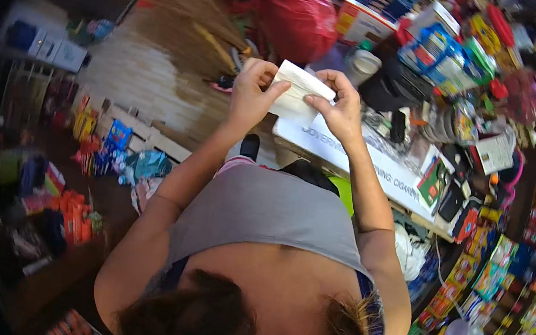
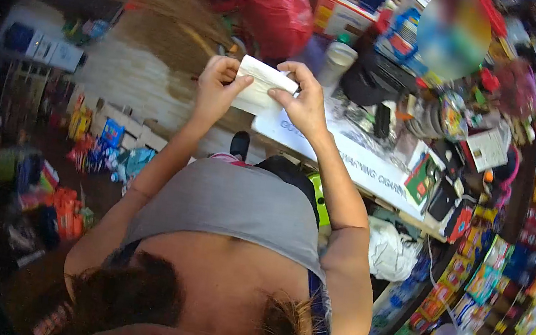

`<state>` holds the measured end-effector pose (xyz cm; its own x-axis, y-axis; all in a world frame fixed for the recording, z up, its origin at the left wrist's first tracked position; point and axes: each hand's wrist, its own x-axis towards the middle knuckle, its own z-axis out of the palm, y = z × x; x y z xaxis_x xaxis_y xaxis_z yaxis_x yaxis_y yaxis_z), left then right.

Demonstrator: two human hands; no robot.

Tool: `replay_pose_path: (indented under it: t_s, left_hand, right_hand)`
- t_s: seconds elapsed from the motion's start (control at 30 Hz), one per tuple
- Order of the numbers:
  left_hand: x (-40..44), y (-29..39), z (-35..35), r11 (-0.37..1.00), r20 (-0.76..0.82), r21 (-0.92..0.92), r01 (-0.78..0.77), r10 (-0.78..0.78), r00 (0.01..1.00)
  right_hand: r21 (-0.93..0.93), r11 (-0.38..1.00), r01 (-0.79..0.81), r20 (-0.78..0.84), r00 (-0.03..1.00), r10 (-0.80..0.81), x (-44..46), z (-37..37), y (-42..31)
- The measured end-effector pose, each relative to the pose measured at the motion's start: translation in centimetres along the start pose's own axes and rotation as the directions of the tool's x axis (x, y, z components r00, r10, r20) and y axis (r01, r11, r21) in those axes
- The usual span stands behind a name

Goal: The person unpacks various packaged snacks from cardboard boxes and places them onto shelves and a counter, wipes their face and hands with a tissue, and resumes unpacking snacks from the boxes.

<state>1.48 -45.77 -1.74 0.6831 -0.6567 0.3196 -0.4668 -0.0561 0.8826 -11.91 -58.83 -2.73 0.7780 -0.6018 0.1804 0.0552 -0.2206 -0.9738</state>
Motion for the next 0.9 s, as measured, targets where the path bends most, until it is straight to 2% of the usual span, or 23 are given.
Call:
replay_pose_path:
  t_s: [0.07,0.13,0.2,0.23,0.3,0.33,0.37,0.4,0.43,0.53,0.57,0.63,0.67,0.77,0.83,0.87,0.9]
  left_hand:
    - [0.0,-1.0,-3.0,0.988,-0.053,0.152,0.003,0.005,0.999]
    - [-0.3,-2.4,-5.3,0.993,-0.070,0.042,0.112,-0.109,0.992]
    - [-0.6,-3.7,-7.2,0.978,-0.095,-0.106,0.182,-0.192,0.977]
    - [-0.7,-4.2,-7.9,0.961,-0.113,-0.195,0.196,-0.220,0.969]
    - [-1.0,-4.6,-9.0,0.924,-0.126,-0.326,0.202,-0.254,0.959]
    - [-1.2,-5.0,-9.7,0.933,-0.115,-0.297,0.205,-0.248,0.962]
    - [-1.5,-5.6,-10.2,0.941,-0.099,-0.270,0.206,-0.240,0.966]
    - [-1.8,-6.2,-10.5,0.947,-0.077,-0.244,0.208,-0.232,0.970]
    - [-1.9,-6.9,-10.4,0.929,-0.114,-0.344,0.137,-0.186,0.976]
    - [-1.7,-5.1,-11.1,0.766,-0.102,-0.621,0.167,-0.291,0.951]
    - [-1.3,-4.6,-11.6,0.699,-0.106,-0.683,0.212,-0.382,0.918]
    - [-0.3,-4.1,-12.6,0.543,-0.086,-0.793,0.277,-0.550,0.831]
    - [-0.2,-4.8,-12.6,0.547,-0.114,-0.802,0.239,-0.533,0.838]
    - [0.8,-7.0,-12.2,0.589,-0.215,-0.799,0.123,-0.471,0.856]
    - [1.5,-7.2,-12.2,0.658,-0.313,-0.752,0.052,-0.425,0.849]
    - [1.7,-7.3,-12.3,0.700,-0.302,-0.711,0.062,-0.384,0.873]
    - [2.1,-7.4,-12.5,0.741,-0.290,-0.668,0.064,-0.339,0.895]
  right_hand:
    - [0.008,1.000,0.014,0.024,1.000,-0.014,1.7,2.6,0.5]
    - [-0.148,0.983,0.107,-0.028,0.993,-0.112,3.0,4.8,0.4]
    - [0.195,0.963,-0.184,0.074,0.982,0.173,3.8,6.4,1.7]
    - [0.271,0.899,-0.345,0.202,0.933,0.297,3.9,6.7,1.6]
    - [0.253,0.871,-0.421,0.352,0.879,0.322,4.0,8.5,1.4]
    - [0.257,0.861,-0.438,0.433,0.849,0.302,4.3,9.2,2.2]
    - [0.294,0.788,-0.541,0.467,0.800,0.376,4.5,10.1,1.9]
    - [0.387,0.718,-0.579,0.521,0.779,0.348,5.1,11.1,2.1]
    - [0.376,0.747,-0.548,0.502,0.798,0.333,5.7,12.0,2.1]
    - [0.420,0.783,-0.459,0.405,0.867,0.291,7.0,15.3,1.1]
    - [0.444,0.785,-0.432,0.365,0.888,0.282,7.2,16.1,0.9]
    - [0.373,0.865,-0.336,0.366,0.910,0.195,7.6,16.9,0.1]
    - [0.338,0.898,-0.281,0.366,0.918,0.150,7.8,17.2,-0.1]
    - [0.203,0.926,-0.318,0.455,0.868,0.199,7.8,17.4,0.3]
    - [0.288,0.849,-0.444,0.511,0.821,0.256,7.6,17.6,1.5]
    - [0.326,0.801,-0.502,0.541,0.794,0.278,7.5,17.6,1.7]
    - [0.274,0.829,-0.487,0.541,0.791,0.286,7.5,17.5,1.8]
